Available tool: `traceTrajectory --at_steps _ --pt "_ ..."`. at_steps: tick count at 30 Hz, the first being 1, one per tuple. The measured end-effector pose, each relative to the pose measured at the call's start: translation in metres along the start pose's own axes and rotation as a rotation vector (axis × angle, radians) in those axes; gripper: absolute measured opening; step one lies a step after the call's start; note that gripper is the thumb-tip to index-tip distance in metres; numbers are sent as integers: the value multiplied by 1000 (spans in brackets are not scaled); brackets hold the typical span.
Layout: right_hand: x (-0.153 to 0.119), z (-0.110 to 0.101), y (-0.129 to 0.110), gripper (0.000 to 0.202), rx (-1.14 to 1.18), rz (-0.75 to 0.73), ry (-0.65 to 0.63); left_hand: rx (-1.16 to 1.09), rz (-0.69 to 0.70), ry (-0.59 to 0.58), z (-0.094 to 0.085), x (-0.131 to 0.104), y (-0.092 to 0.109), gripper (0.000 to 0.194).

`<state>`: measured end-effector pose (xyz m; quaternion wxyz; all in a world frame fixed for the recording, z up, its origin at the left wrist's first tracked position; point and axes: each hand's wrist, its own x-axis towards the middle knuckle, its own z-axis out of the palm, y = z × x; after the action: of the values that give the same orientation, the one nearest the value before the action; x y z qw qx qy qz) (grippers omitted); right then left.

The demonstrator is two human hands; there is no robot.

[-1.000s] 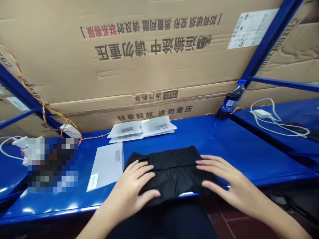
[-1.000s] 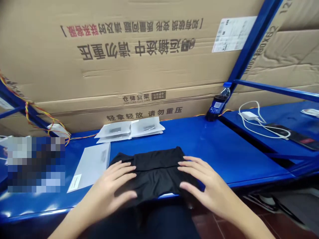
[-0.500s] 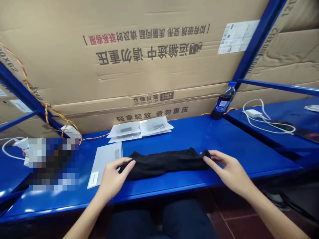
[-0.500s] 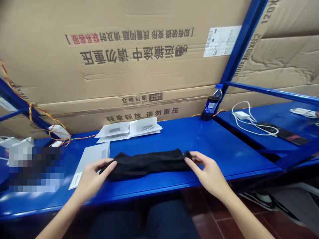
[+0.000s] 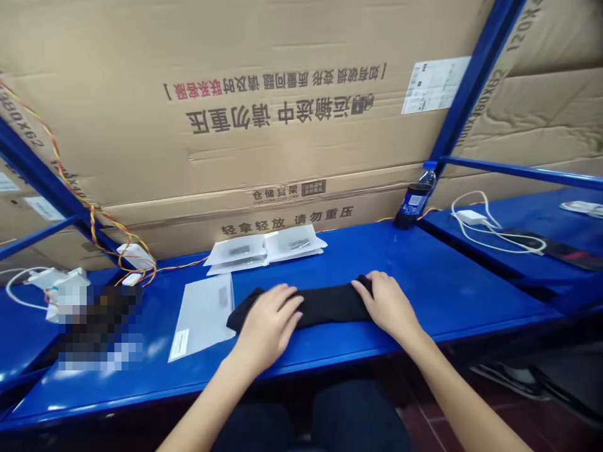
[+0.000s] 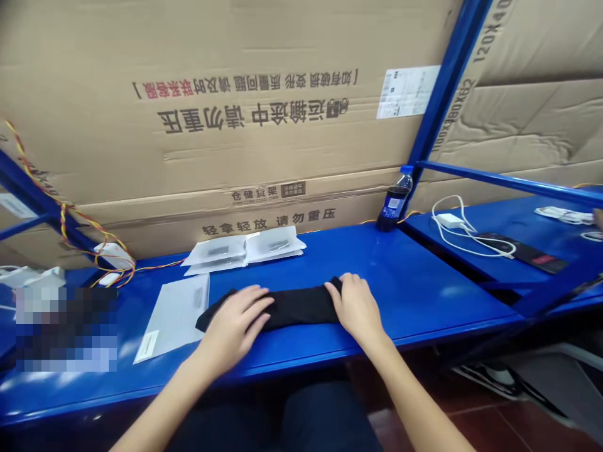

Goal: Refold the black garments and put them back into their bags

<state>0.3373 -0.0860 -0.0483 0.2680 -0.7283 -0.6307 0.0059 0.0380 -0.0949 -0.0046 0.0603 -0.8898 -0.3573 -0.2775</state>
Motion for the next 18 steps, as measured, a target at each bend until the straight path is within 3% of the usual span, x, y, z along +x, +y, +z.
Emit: traceTrajectory --at_steps 4,9,13,15,18 --pt "13 -9 8 35 93 181 -88 -7 113 -154 9 -4 14 35" --pt "41 -44 17 29 -27 122 5 -34 112 -133 -3 -9 22 36" --pt "32 -51 -18 27 -102 9 171 -62 93 -127 -1 -10 23 35" --pt "10 -40 -44 28 -81 -127 198 -76 86 -110 4 -12 24 34" --pt "-27 -19 -70 34 -12 -335 140 -72 85 -76 9 -18 23 32"
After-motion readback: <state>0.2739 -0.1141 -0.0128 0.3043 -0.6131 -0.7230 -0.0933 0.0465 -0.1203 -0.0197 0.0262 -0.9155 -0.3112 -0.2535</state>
